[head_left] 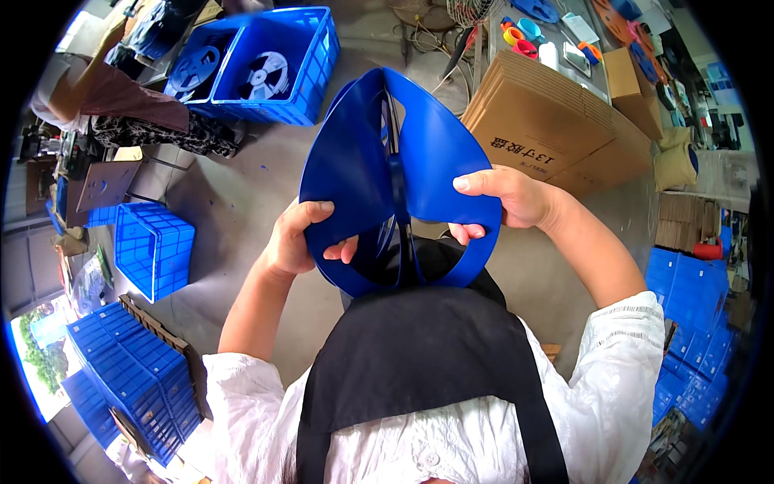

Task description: The person pours liquid from a large white container into a measuring cup and then into a machine hopper. They then pick up blue plastic spool halves, use a handheld device to scan them, and assemble the halves into complete spools. Finally, they interact with a machine control panel.

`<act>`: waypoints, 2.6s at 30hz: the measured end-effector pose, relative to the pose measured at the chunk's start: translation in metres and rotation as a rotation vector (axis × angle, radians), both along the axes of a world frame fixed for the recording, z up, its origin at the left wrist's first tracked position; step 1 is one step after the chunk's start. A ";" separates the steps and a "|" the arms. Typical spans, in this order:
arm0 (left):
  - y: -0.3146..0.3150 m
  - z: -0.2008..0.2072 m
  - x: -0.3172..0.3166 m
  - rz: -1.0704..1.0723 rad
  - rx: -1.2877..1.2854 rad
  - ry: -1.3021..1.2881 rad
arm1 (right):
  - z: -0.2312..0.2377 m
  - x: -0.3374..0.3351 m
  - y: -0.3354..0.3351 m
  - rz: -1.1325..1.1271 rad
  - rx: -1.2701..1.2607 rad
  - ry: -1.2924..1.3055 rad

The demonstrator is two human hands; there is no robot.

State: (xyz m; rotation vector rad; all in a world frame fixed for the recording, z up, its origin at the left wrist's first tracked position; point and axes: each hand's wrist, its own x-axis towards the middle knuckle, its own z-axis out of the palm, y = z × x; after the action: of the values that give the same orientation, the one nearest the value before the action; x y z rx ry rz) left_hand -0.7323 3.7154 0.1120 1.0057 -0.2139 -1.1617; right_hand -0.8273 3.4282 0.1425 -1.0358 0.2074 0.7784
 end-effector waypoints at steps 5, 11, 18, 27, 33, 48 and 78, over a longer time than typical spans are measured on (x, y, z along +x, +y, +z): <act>0.002 0.003 -0.002 0.033 0.016 -0.018 | 0.002 0.002 0.001 -0.006 0.018 -0.003; -0.006 0.004 0.000 0.029 0.044 -0.024 | -0.010 0.007 -0.002 0.017 0.043 0.008; -0.071 -0.018 -0.034 0.251 0.417 -0.480 | -0.027 0.019 0.035 -0.310 -0.295 -0.109; -0.077 -0.046 -0.032 0.216 0.630 -0.809 | -0.085 0.016 0.067 -0.709 -0.754 -0.464; -0.085 -0.050 -0.032 0.258 0.691 -0.677 | -0.079 0.019 0.062 -0.573 -0.885 -0.494; -0.078 -0.023 0.007 0.321 -0.118 -0.332 | -0.045 0.042 0.042 -0.453 -0.457 -0.395; -0.081 -0.014 0.027 0.402 -0.324 0.156 | -0.071 0.073 0.059 -0.539 0.279 -0.511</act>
State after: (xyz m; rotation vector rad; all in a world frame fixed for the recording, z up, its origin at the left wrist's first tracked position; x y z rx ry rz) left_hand -0.7053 3.6346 0.0980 0.6309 -0.0668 -0.8009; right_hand -0.7543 3.4868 0.0712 -0.8261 -0.0639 0.0391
